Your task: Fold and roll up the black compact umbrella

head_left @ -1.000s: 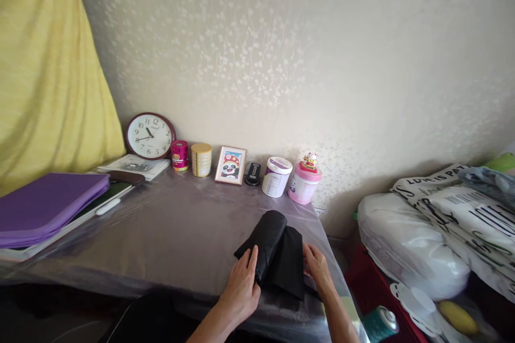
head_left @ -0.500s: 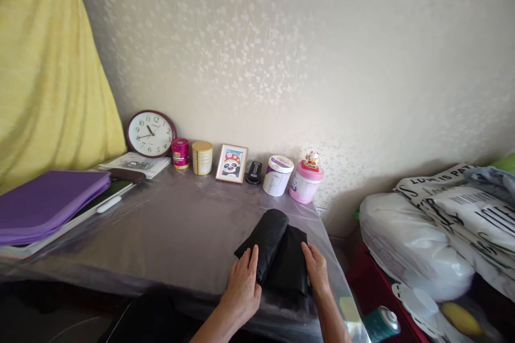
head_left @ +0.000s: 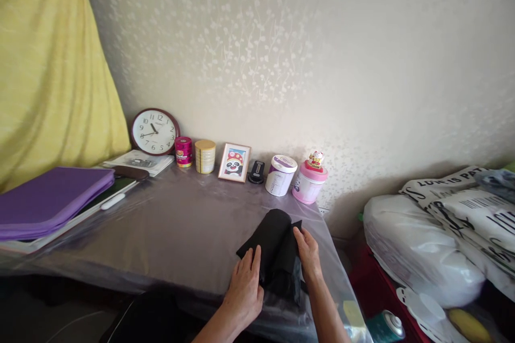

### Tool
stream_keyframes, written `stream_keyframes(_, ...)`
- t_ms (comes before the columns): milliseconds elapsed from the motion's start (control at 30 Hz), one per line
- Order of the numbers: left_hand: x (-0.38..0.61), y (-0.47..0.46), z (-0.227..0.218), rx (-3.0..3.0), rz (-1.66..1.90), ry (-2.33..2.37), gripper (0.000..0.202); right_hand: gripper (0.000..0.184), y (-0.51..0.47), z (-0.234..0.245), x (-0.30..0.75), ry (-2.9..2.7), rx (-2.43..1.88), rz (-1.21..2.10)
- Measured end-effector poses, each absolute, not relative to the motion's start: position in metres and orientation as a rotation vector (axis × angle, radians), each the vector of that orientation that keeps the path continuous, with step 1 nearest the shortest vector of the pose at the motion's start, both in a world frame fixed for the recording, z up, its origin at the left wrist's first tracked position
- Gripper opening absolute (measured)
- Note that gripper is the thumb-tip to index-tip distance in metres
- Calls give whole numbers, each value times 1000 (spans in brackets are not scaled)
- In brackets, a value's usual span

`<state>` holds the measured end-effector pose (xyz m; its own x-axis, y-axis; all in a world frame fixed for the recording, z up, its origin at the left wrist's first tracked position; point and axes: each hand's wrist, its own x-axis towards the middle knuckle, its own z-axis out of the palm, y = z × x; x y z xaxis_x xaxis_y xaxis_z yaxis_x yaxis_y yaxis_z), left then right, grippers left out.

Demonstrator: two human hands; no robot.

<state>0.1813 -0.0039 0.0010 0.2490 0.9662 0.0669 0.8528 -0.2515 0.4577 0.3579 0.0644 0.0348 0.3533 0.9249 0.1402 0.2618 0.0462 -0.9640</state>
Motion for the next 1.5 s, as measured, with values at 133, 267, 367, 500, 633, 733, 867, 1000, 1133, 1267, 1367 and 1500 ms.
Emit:
stream_keyframes(133, 182, -5, 4, 2199, 436, 1691, 83, 61, 80, 34, 345, -1134, -1444, 738)
stream_keyframes(267, 183, -5, 9, 2218, 393, 1692, 84, 68, 94, 31, 331, -1158, -1457, 777)
stream_keyframes(367, 182, -5, 10, 2231, 389, 1687, 79, 73, 102, 29, 321, -1195, -1516, 777)
stream_keyframes(500, 181, -4, 6, 2208, 398, 1671, 61, 65, 110, 26, 311, -1266, -1602, 775)
stream_keyframes(633, 180, -2, 2, 2163, 423, 1645, 58, 54, 115, 24, 308, -1382, -1719, 704)
stream_keyframes(733, 181, -1, 2, 2173, 421, 1640, 65, 48, 115, 26, 306, -1524, -1790, 635)
stream_keyframes(867, 179, -3, 4, 2198, 392, 1664, 67, 46, 109, 35, 300, -1668, -1819, 584)
stream_keyframes(1000, 167, -5, 12, 2241, 326, 1648, 57, 42, 102, 40, 297, -1709, -1783, 609)
stream_keyframes(1133, 161, -6, 26, 2279, 494, 1711, 39, 35, 97, 37, 297, -1747, -1711, 613)
stream_keyframes(1267, 172, -6, 26, 2476, 707, 1659, 37, 25, 92, 36, 297, -1813, -1631, 590)
stream_keyframes(1367, 182, -6, 13, 2594, 667, 1587, 57, 23, 87, 37, 298, -1893, -1531, 602)
stream_keyframes(1500, 187, -3, -5, 2569, 482, 1682, 75, 23, 73, 37, 301, -2007, -1340, 564)
